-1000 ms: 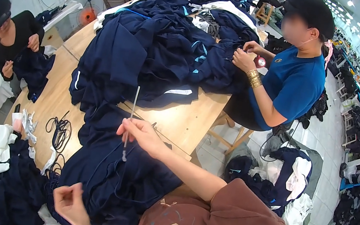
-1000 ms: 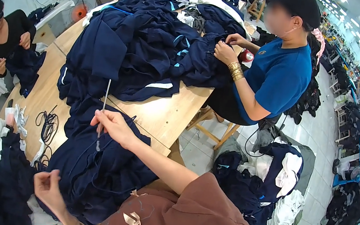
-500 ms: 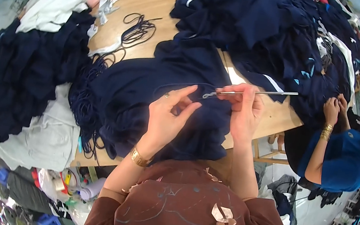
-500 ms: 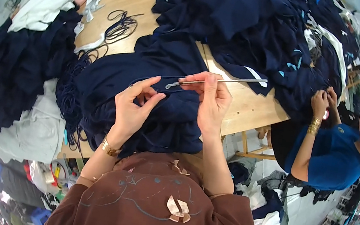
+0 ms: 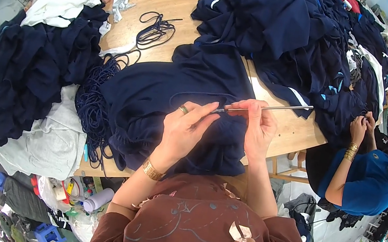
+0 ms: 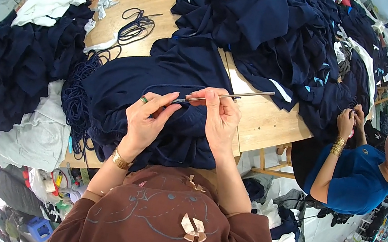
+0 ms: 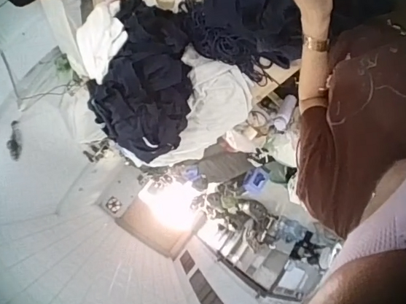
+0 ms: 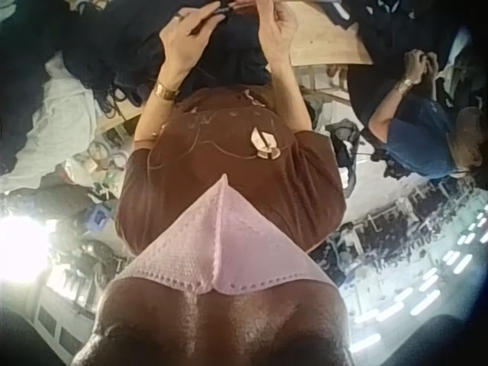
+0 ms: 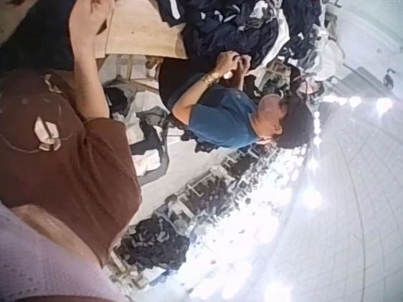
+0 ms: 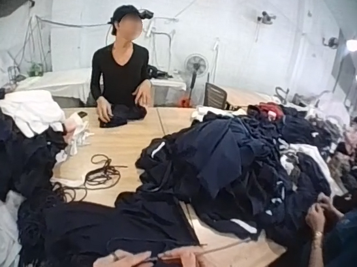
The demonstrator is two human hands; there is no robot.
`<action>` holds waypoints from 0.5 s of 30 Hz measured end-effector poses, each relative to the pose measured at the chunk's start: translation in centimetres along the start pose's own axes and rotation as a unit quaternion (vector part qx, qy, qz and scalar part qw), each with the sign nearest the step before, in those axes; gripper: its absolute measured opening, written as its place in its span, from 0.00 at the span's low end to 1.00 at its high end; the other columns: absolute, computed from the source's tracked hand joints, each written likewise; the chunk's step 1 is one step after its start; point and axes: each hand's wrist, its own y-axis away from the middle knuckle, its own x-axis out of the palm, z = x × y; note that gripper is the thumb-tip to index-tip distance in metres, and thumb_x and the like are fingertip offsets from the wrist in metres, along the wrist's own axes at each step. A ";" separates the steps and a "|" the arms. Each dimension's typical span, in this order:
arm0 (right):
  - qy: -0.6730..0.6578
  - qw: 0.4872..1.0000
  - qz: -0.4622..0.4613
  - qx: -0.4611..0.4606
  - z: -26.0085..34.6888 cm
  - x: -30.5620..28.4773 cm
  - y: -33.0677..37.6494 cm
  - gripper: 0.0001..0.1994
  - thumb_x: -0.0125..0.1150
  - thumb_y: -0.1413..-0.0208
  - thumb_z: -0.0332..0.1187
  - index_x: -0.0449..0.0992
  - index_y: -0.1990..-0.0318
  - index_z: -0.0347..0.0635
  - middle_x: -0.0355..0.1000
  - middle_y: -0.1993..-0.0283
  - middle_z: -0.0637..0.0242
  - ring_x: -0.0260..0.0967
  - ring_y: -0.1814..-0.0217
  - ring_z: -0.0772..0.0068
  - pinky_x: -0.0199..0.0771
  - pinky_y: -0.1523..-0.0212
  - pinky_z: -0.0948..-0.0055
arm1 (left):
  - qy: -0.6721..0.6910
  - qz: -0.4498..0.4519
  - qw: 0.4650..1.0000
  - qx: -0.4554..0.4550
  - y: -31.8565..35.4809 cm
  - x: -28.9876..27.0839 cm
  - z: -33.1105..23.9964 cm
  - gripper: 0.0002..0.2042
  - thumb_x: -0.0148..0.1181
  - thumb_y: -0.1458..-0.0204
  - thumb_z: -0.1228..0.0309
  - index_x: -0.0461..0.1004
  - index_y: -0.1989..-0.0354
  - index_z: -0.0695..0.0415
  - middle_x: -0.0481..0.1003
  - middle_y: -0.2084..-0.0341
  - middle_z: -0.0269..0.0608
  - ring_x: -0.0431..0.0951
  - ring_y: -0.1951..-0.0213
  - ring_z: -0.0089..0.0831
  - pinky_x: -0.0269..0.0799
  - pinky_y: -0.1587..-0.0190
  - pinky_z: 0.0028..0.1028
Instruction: Threading a drawstring through the waistband of a pair of shorts or pants using a metal threading needle.
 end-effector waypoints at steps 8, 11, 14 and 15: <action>0.030 0.997 0.064 -0.027 -0.6 0.7 1.1 0.08 0.43 0.36 0.30 0.64 0.63 0.33 0.71 0.71 0.59 0.71 0.70 0.74 0.73 0.63 0.75 | 0.321 0.004 0.923 -0.214 0.3 -0.3 -1.0 0.07 0.62 0.55 0.81 0.76 0.67 0.60 0.74 0.71 0.38 0.77 0.74 0.25 0.72 0.76 0.18; 0.027 0.996 0.017 -0.088 -0.5 -0.5 0.7 0.08 0.41 0.36 0.31 0.63 0.60 0.35 0.68 0.75 0.62 0.69 0.74 0.76 0.71 0.67 0.77 | 0.474 -0.007 0.802 -0.363 -0.3 -2.0 -0.5 0.02 0.56 0.49 0.79 0.74 0.69 0.59 0.73 0.71 0.35 0.75 0.75 0.22 0.66 0.81 0.14; 0.028 0.991 -0.087 -0.100 1.3 -1.5 0.0 0.10 0.39 0.35 0.34 0.64 0.59 0.37 0.58 0.83 0.73 0.54 0.84 0.85 0.56 0.81 0.84 | 0.497 -0.042 0.806 -0.318 -1.1 -2.4 1.1 0.02 0.57 0.48 0.78 0.75 0.68 0.59 0.73 0.71 0.35 0.73 0.75 0.20 0.64 0.79 0.14; 0.028 0.987 -0.129 -0.096 2.0 -2.3 0.0 0.11 0.40 0.35 0.35 0.65 0.60 0.37 0.56 0.85 0.75 0.50 0.86 0.87 0.51 0.84 0.85 | 0.427 0.022 0.845 -0.322 -1.8 -2.4 1.4 0.03 0.57 0.48 0.77 0.76 0.67 0.60 0.73 0.71 0.34 0.72 0.75 0.19 0.64 0.77 0.15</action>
